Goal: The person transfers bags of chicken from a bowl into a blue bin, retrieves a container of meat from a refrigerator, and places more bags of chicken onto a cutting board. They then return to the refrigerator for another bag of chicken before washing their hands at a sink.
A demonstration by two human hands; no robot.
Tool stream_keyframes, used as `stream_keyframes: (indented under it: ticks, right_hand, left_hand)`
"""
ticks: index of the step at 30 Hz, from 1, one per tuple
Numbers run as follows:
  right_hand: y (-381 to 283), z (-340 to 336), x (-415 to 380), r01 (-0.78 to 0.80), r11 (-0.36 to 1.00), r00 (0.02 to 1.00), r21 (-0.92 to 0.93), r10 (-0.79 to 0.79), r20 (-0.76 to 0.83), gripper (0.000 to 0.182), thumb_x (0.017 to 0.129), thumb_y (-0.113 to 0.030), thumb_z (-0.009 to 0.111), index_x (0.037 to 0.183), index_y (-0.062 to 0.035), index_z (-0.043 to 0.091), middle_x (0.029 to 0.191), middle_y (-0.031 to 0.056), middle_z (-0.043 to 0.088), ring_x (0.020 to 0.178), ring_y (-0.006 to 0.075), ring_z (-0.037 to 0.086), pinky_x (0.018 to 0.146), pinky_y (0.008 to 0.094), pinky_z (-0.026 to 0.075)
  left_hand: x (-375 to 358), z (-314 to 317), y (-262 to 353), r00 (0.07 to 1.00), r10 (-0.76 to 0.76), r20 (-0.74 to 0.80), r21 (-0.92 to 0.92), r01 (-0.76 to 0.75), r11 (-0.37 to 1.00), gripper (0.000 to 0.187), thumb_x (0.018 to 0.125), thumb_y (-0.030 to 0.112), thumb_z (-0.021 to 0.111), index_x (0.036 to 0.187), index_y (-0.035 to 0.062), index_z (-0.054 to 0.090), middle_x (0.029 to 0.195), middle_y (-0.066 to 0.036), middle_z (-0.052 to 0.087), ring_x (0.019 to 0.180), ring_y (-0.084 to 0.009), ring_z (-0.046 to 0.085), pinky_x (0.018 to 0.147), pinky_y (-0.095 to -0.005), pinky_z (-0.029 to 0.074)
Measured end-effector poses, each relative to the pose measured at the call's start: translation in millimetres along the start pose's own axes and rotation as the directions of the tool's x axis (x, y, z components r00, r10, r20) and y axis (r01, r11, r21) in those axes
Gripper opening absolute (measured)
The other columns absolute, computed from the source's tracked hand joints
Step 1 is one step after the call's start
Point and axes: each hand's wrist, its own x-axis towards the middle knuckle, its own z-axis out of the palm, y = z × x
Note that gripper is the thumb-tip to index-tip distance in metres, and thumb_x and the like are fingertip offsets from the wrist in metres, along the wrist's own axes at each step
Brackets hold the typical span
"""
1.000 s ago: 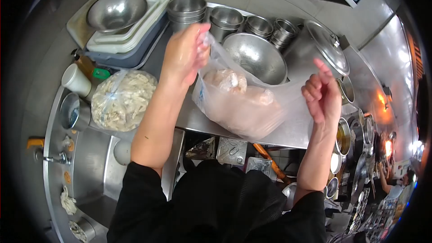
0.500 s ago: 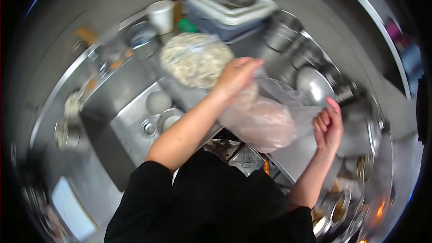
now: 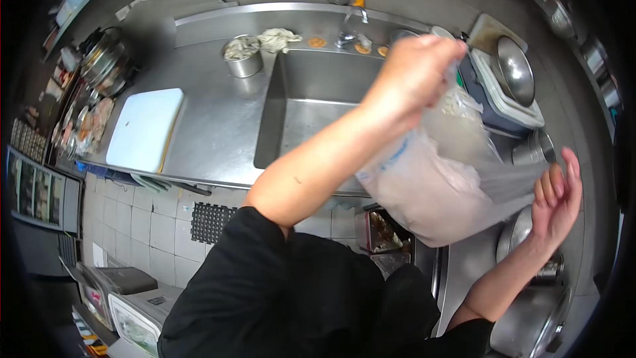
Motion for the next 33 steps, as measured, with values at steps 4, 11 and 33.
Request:
stream_keyframes:
  ticks: [4, 11, 33]
  right_hand:
    - [45.5, 108.1, 27.4, -0.118, 0.99, 0.967, 0.082, 0.096, 0.235, 0.028, 0.093, -0.017, 0.045, 0.113, 0.0023, 0.051, 0.058, -0.0044, 0.033, 0.044, 0.0027, 0.027, 0.039, 0.0185, 0.024]
    - [148.4, 292.5, 45.1, -0.336, 0.935, 0.834, 0.109, 0.242, 0.495, 0.023, 0.089, -0.019, 0.052, 0.105, -0.0029, 0.054, 0.057, -0.0048, 0.033, 0.042, 0.0032, 0.026, 0.039, 0.0195, 0.023]
    - [355.0, 507.9, -7.5, -0.457, 0.843, 0.366, -0.285, 0.47, 0.803, 0.019, 0.086, -0.021, 0.057, 0.092, -0.0033, 0.062, 0.085, 0.0021, 0.062, 0.069, 0.0073, 0.056, 0.057, 0.0215, 0.044]
  left_hand:
    - [-43.5, -74.8, 79.8, 0.959, 0.191, -0.207, 0.068, -0.181, 0.981, 0.018, 0.08, 0.023, 0.068, 0.075, 0.0122, 0.053, 0.058, 0.004, 0.038, 0.043, -0.0073, 0.032, 0.042, -0.0245, 0.023]
    - [-120.7, -225.3, 183.8, 0.795, 0.403, -0.454, 0.267, -0.31, 0.912, 0.018, 0.082, 0.022, 0.067, 0.075, 0.0115, 0.054, 0.058, 0.006, 0.037, 0.043, -0.0071, 0.029, 0.043, -0.0245, 0.019]
    - [-223.4, -391.6, 199.0, 0.852, 0.523, -0.029, 0.997, -0.015, 0.08, 0.053, 0.081, 0.028, 0.065, 0.126, 0.0036, 0.049, 0.128, -0.015, 0.047, 0.122, -0.0301, 0.041, 0.103, -0.0352, 0.031]
